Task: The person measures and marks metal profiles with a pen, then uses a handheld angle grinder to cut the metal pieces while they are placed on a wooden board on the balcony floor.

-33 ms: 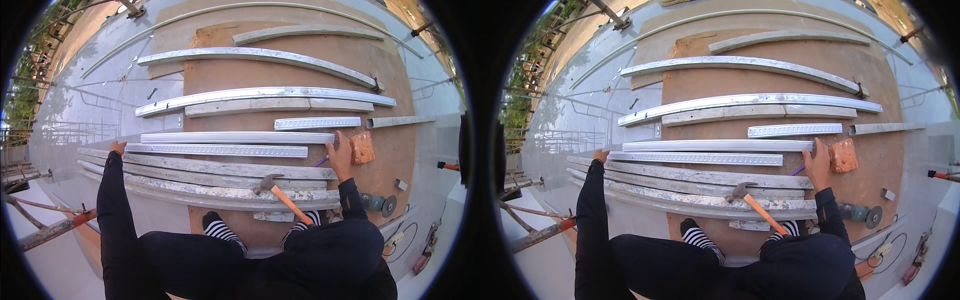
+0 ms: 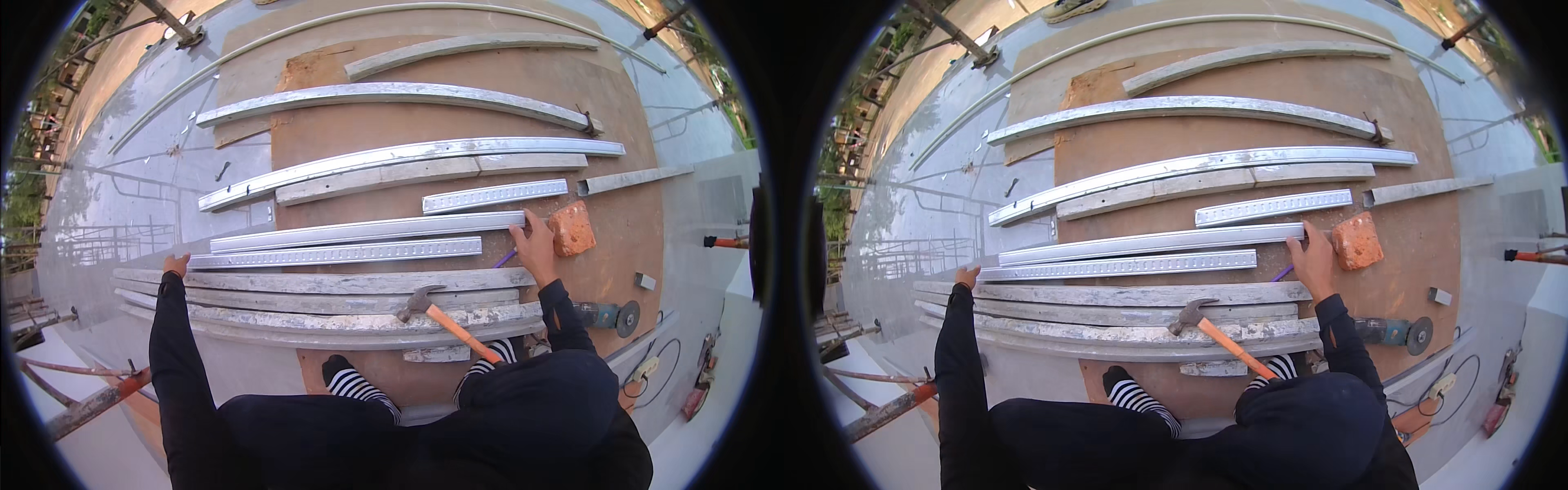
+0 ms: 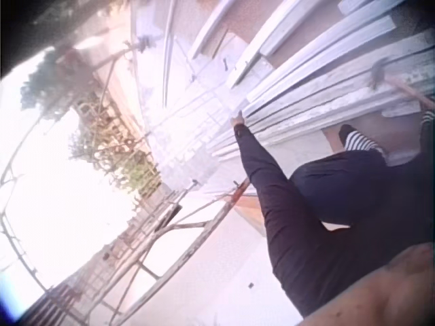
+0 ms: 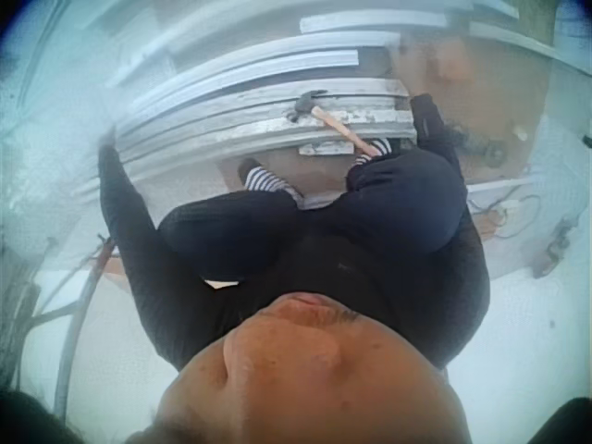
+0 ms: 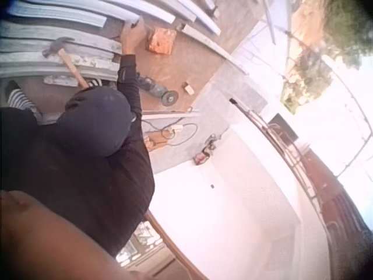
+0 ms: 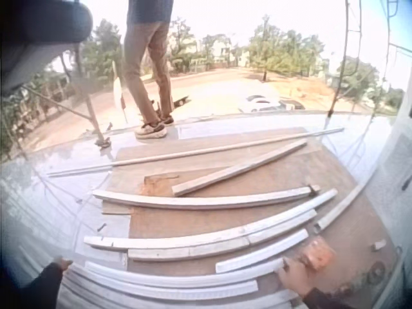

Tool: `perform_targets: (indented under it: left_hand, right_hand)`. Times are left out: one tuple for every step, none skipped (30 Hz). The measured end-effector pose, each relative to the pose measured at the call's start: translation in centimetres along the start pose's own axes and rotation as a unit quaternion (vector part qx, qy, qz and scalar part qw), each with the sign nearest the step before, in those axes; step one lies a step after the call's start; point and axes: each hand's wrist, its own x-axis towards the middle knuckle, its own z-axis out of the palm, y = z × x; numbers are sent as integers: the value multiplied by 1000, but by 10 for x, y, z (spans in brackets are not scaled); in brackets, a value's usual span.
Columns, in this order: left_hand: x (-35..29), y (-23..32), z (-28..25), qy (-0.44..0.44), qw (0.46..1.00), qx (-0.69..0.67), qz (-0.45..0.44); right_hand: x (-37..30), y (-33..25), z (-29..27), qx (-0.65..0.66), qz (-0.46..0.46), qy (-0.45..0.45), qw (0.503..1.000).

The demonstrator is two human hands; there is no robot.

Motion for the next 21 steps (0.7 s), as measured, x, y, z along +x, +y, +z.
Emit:
perform_targets:
  left_hand:
    - [0,-11,0,6,998,-59,-33]
    - [1,-17,0,12,995,-87,-51]
    - [-6,-5,9,-17,995,-78,-60]
    - [-8,-23,-15,-13,998,-44,-33]
    - [-11,7,13,-75,994,-61,-42]
    - [-16,14,22,-3,997,-67,-27]
    - [-7,25,30,-14,996,-85,-24]
    - [-4,32,27,-22,995,-99,-26]
    - [-7,37,32,-33,992,-116,-32]
    - [-6,9,11,62,987,-145,-36]
    - [3,13,18,139,985,-99,-25]
    - [6,11,21,126,985,-119,-25]
    - [8,4,17,115,983,-137,-31]
    - [2,14,33,63,976,-207,-33]
    - [1,-18,-6,70,964,-256,-23]
    - [-1,8,8,127,970,-208,-26]
    - [-3,13,4,110,969,-217,-37]
    - [-7,15,13,132,961,-243,-24]
    - [-10,34,19,134,955,-266,-12]
    - [-13,44,9,114,974,-194,-35]
    - [-18,40,0,125,970,-200,-57]
  right_hand:
    - [2,2,6,22,34,-5,999]
    - [6,2,5,41,76,-15,996]
    - [10,4,5,41,85,-15,995]
    - [12,-1,7,65,81,-14,994]
    - [10,0,6,45,82,-23,995]
    - [7,-4,7,63,89,-32,994]
    - [4,-8,7,80,94,-44,991]
    - [-2,-8,7,102,97,-60,988]
    - [-6,-6,5,118,104,-72,985]
    - [-6,-13,14,167,97,-88,977]
    - [-10,-9,20,194,104,-103,970]
    - [-13,-12,25,217,110,-115,963]
    - [-16,-19,32,244,113,-130,954]
    - [-20,-21,35,254,120,-146,949]
    - [-19,-26,38,278,125,-143,942]
    - [-23,-23,40,271,139,-153,940]
    - [-26,-24,42,286,149,-159,933]
    - [-29,-25,44,298,160,-166,926]
    - [-33,-19,43,283,159,-147,934]
    - [-37,-15,46,279,153,-132,939]
    - [-40,-15,50,293,152,-127,935]
